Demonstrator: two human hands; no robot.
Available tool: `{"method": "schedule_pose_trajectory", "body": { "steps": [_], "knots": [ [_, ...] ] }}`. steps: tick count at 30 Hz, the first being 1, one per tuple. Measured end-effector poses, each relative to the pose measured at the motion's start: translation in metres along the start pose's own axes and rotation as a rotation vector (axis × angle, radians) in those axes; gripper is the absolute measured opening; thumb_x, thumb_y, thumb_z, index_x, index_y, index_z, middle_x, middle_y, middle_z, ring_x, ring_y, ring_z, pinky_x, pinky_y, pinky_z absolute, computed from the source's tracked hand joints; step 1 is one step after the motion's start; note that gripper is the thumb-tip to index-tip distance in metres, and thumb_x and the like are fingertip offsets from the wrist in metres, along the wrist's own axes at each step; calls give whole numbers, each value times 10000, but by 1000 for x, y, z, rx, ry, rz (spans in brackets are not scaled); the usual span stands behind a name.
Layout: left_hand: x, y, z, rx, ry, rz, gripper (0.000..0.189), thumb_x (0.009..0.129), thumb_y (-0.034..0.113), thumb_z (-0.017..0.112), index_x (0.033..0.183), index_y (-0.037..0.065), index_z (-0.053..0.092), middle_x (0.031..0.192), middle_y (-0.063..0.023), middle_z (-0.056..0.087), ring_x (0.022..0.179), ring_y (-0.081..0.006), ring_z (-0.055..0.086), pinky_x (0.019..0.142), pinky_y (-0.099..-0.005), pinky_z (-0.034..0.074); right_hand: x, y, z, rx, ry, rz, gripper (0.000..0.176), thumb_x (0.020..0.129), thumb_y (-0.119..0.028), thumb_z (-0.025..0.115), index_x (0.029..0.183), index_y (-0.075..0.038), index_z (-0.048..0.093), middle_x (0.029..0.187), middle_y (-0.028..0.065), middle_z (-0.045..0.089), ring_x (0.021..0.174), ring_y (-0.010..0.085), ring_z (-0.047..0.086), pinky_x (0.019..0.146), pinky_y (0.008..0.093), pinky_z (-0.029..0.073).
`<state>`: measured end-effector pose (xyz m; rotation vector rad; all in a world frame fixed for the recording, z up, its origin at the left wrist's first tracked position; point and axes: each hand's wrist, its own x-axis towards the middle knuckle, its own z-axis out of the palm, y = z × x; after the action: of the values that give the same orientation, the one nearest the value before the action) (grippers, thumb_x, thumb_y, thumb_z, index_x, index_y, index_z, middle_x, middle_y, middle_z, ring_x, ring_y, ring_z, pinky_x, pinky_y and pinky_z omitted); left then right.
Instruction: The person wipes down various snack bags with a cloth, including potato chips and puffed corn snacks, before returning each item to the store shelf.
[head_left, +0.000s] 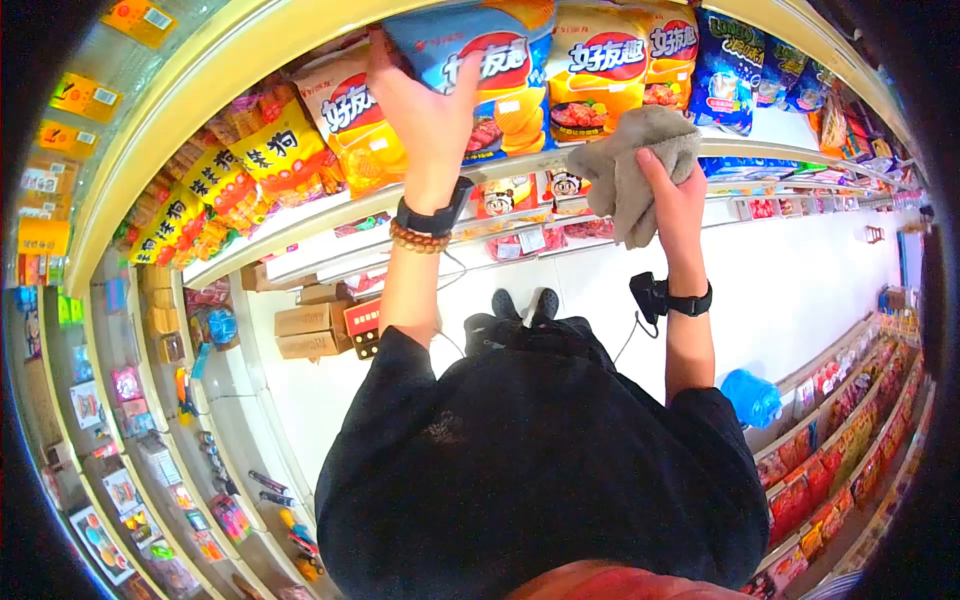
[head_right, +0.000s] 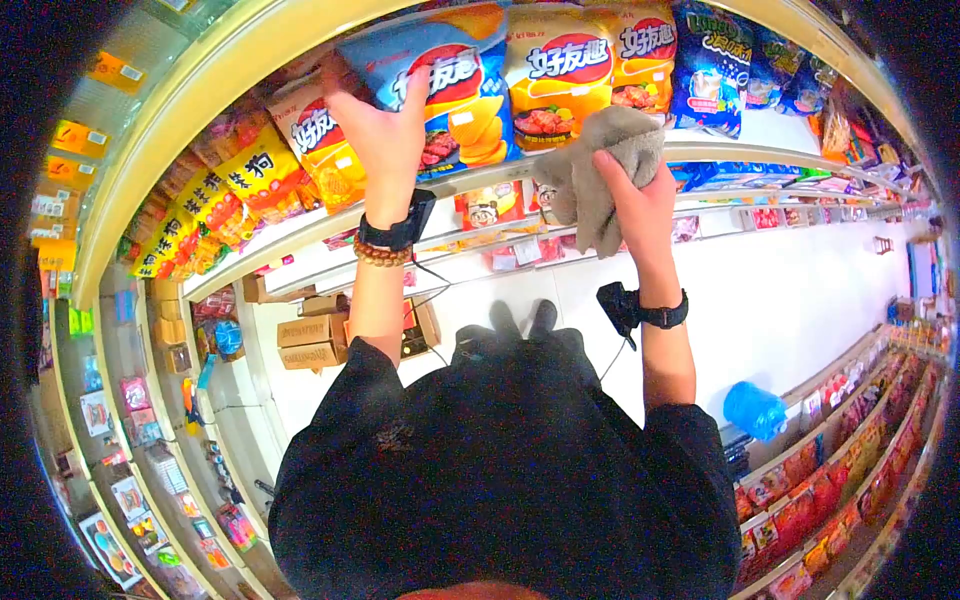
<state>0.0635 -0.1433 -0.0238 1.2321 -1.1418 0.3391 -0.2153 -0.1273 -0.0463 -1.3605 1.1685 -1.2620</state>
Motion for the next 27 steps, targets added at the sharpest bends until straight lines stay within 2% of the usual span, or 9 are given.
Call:
{"method": "schedule_pose_trajectory", "body": {
  "steps": [2,5,6,9,12,16,19,27],
  "knots": [
    [-5,-7,4,138,93,144,668,717,234,812,1238,-19,482,1279,-256,475,1092,-406,470,948,-468,374,-6,0,5,-11,6,-3,333,836,-179,731,1078,22,621,983,75,677,876,134,628,770,284,501],
    [-8,-15,3,171,36,304,550,743,196,781,1211,41,536,1333,-240,432,1134,-410,438,962,-490,345,-12,1,12,-34,-10,8,322,837,-165,727,1082,17,624,989,74,678,886,135,628,779,285,501],
    [-15,-13,2,143,-14,289,428,759,158,745,1152,93,589,1330,-219,449,1114,-390,455,930,-497,360,-14,5,14,-48,-13,8,319,838,-160,726,1084,15,624,991,74,679,890,135,628,783,285,501],
    [-38,7,-7,171,-180,412,483,755,142,697,1227,133,594,1386,-194,433,1246,-419,406,1023,-554,317,-22,12,23,-63,-8,13,317,838,-152,724,1091,10,624,994,74,679,900,136,628,792,287,503],
    [-76,25,-19,181,-458,403,511,792,133,639,1297,149,562,1443,-187,393,1330,-433,338,1071,-587,253,-28,9,32,-54,-8,21,321,837,-152,723,1097,8,622,995,72,680,902,136,628,795,290,503],
    [-100,15,-22,349,-631,399,504,852,115,537,1353,168,515,1518,-163,314,1372,-433,291,1090,-581,219,-28,6,38,-38,11,5,323,839,-155,722,1100,6,620,991,71,680,900,137,628,794,296,505],
    [-99,0,-15,344,-665,387,523,828,93,591,1334,216,544,1517,-139,317,1367,-452,268,1070,-618,209,-27,11,35,-156,-22,-8,315,842,-149,717,1098,6,617,983,69,679,897,138,626,792,295,505],
    [-90,-2,-1,467,-617,374,515,810,91,594,1311,202,552,1502,-138,337,1347,-447,307,1058,-610,265,-35,2,20,-71,-39,2,301,852,-146,694,1098,6,609,971,56,669,880,128,612,780,290,500]
  ]
}}
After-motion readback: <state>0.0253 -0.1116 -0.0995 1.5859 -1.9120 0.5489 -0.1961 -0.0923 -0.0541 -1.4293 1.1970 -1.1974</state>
